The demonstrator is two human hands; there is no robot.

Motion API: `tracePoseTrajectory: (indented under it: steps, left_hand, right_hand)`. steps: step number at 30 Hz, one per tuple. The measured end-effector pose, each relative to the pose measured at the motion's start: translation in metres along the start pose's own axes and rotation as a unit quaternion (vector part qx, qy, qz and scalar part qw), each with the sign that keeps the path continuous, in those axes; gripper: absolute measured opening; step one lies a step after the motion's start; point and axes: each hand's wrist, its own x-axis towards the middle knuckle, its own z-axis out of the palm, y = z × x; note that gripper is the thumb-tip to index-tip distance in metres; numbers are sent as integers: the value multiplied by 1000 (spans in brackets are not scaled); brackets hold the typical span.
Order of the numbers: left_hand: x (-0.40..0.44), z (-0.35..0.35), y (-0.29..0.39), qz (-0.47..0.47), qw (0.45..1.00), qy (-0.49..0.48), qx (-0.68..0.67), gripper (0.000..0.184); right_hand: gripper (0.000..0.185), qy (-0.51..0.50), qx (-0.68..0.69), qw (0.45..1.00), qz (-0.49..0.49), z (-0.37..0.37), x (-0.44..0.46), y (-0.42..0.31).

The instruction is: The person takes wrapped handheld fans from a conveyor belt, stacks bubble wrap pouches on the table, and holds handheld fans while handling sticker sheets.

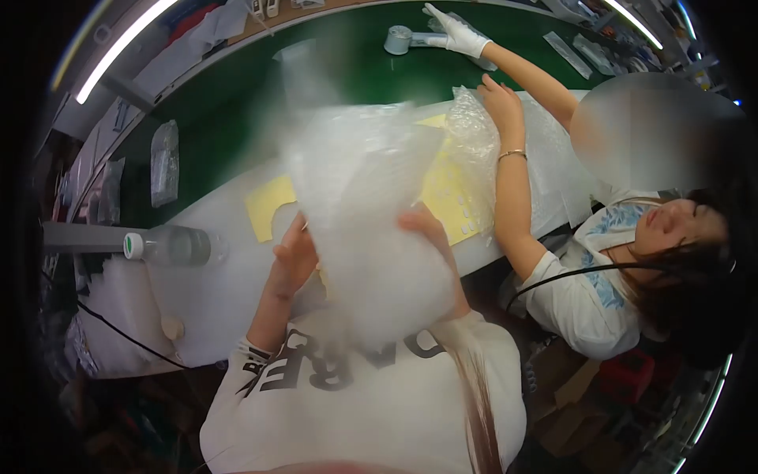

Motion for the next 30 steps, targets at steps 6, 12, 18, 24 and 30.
tracePoseTrajectory:
  steps: [6, 12, 18, 24, 30]
  left_hand:
    - [24, -10, -24, -82, 991, 96, -46, 57]
    - [28, 2, -36, -74, 972, 174, 137, 49]
    - [32, 7, -47, -38, 958, 204, 196, 51]
    - [23, -7, -33, 64, 849, 241, 466, 33]
    - [13, -5, -23, 176, 644, 235, 707, 14]
  right_hand:
    - [33, 78, -97, 992, -28, -76, 47, 7]
    - [35, 78, -232, 968, -63, -77, 59, 15]
    - [31, 78, -245, 964, -69, -87, 64, 19]
    - [29, 77, -316, 932, -160, -86, 71, 35]
    - [25, 106, -325, 924, -172, -76, 60, 42]
